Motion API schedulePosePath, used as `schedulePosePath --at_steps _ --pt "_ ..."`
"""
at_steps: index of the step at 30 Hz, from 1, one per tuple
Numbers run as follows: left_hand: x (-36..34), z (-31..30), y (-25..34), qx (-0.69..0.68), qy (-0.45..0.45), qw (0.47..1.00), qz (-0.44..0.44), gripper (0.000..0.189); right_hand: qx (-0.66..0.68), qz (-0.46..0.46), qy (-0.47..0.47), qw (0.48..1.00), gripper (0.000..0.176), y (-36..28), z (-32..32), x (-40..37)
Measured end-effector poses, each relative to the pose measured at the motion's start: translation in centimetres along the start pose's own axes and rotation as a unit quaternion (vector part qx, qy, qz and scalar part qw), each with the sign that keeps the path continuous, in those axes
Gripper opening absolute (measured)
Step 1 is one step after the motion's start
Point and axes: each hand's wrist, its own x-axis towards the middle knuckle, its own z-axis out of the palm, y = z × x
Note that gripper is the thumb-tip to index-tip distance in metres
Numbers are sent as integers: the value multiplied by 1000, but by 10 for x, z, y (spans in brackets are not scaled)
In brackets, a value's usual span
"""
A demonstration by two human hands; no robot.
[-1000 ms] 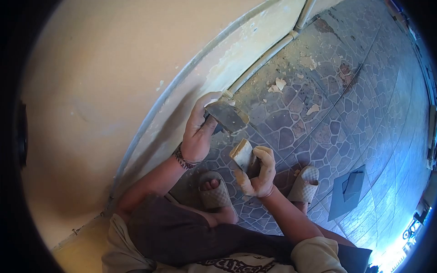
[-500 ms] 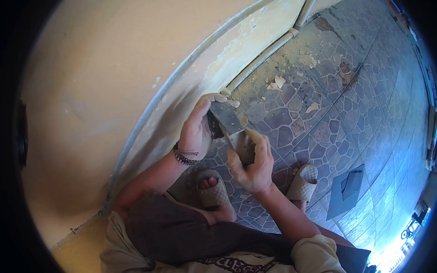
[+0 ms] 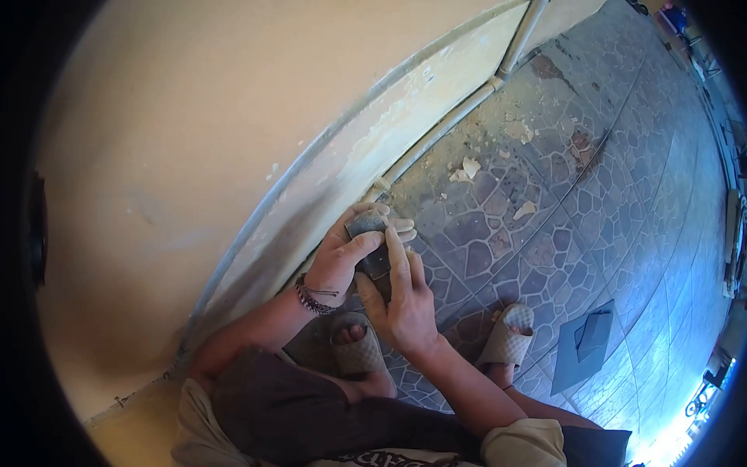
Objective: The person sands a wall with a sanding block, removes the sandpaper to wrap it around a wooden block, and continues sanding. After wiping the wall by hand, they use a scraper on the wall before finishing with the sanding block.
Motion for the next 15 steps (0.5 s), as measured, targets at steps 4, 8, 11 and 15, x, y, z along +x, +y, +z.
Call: schedulePosePath --at_steps 4,8,11,15 --pt "-15 -6 0 61 1 998 -6 31 20 51 -49 997 73 -3 3 -6" --pt "-21 -6 3 218 -19 971 99 40 -19 -29 -12 999 73 -4 4 -10" --pt "-25 8 13 215 -30 975 43 41 101 -15 2 995 72 9 8 -14" --pt "-29 20 23 385 -95 913 93 60 417 133 -11 899 66 3 -9 -1"
